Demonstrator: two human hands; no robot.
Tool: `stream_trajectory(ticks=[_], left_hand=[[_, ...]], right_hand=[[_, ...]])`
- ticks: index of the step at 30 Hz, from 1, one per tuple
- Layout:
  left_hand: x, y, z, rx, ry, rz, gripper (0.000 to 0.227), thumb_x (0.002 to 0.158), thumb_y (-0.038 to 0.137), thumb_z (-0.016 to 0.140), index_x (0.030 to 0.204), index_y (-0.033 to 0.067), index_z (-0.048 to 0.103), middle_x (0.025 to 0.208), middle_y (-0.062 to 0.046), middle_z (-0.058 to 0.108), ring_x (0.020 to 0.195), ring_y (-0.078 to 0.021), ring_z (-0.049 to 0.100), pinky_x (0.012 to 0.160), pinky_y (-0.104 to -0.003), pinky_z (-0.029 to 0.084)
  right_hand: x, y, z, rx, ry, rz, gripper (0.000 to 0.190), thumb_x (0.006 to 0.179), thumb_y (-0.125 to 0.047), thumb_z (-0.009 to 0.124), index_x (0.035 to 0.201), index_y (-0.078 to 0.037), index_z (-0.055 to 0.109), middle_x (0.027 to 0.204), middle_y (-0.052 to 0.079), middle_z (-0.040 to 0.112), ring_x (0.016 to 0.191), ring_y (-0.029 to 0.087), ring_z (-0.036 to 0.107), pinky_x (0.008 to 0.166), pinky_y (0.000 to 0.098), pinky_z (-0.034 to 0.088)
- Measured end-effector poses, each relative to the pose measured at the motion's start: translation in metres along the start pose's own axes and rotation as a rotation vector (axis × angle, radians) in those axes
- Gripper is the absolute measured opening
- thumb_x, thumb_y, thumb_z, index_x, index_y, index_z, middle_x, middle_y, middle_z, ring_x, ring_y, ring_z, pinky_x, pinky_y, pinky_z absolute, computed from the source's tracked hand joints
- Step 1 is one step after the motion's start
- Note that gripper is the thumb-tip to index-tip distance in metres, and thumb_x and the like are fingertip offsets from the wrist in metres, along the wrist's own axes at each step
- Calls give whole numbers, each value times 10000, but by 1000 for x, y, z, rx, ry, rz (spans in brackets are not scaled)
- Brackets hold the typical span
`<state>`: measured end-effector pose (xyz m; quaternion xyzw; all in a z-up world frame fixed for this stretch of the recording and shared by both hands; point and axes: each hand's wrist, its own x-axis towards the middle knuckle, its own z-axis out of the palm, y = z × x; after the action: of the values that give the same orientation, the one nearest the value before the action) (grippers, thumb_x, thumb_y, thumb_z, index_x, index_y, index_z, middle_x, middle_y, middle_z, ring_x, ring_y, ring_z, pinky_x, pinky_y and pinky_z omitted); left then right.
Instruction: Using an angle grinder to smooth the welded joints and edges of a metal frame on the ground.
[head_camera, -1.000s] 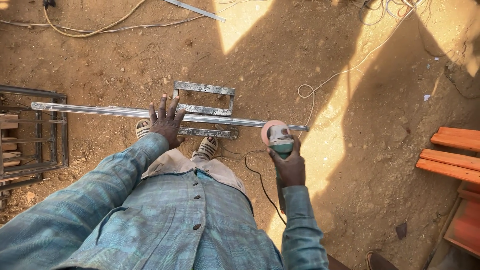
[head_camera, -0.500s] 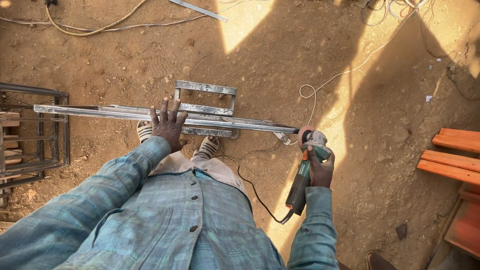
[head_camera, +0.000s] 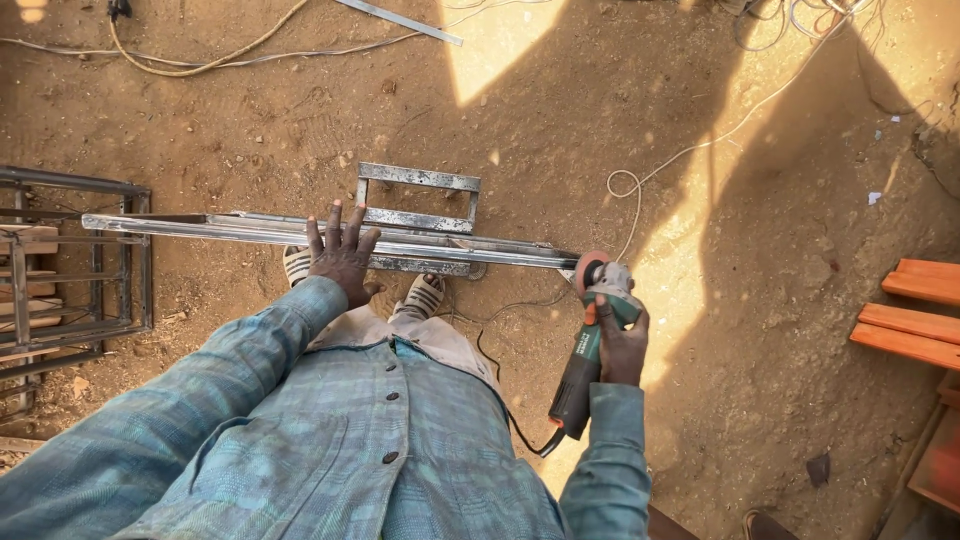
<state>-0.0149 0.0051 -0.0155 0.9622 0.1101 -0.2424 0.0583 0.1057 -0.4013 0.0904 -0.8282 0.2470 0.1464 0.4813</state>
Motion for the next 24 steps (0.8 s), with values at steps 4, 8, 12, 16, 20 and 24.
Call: stream_trajectory(ticks=[4, 8, 12, 16, 20, 24], left_hand=[[-1, -1, 4, -9, -6, 7, 1054, 708, 665, 798, 1551, 223, 344, 1747, -98, -67, 1563, -440, -164, 1197, -714, -91], [0, 2, 2, -9, 5, -3, 1031, 721, 667, 786, 1552, 229, 361, 1749, -93, -50, 1567, -435, -144, 1205, -703, -78], [-2, 3, -3, 6, -17, -14, 1025, 736, 668, 777, 1558, 228, 352, 1747, -97, -66, 1564, -437, -153, 1206, -701, -82], [2, 1, 1, 17, -22, -17, 1028, 750, 670, 768, 1576, 234, 339, 1747, -94, -78, 1562, -437, -174, 1203, -699, -87], [11, -5, -2, 4, 6, -12, 1038, 724, 661, 790, 1553, 221, 348, 1741, -110, -24, 1567, -441, -120, 1208, -705, -64], [21, -7, 6, -8, 7, -20, 977, 733, 664, 778, 1516, 239, 376, 1733, -94, 20, 1572, -434, -82, 1211, -713, -46]], right_hand=[[12, -5, -20, -25, 42, -1, 813, 841, -587, 876, 1404, -146, 489, 1187, 134, 559, 1115, 279, 625, 947, 487, 513], [-9, -28, -22, 31, 17, 11, 804, 853, -576, 860, 1419, -141, 489, 1172, 155, 565, 1125, 339, 623, 943, 546, 529], [-34, -46, -19, 46, -40, 18, 796, 877, -537, 833, 1432, -93, 474, 1203, 215, 539, 1155, 388, 593, 943, 589, 504], [-27, -33, -19, 66, -1, 12, 796, 875, -557, 839, 1427, -112, 477, 1218, 177, 542, 1190, 359, 583, 976, 572, 497], [-40, -30, -17, 79, -42, 56, 853, 867, -558, 821, 1463, -78, 444, 1249, 190, 549, 1193, 346, 593, 999, 564, 507], [-20, 37, -18, 114, -48, 135, 979, 816, -591, 868, 1500, -56, 416, 1176, 232, 573, 1067, 348, 629, 965, 565, 554]])
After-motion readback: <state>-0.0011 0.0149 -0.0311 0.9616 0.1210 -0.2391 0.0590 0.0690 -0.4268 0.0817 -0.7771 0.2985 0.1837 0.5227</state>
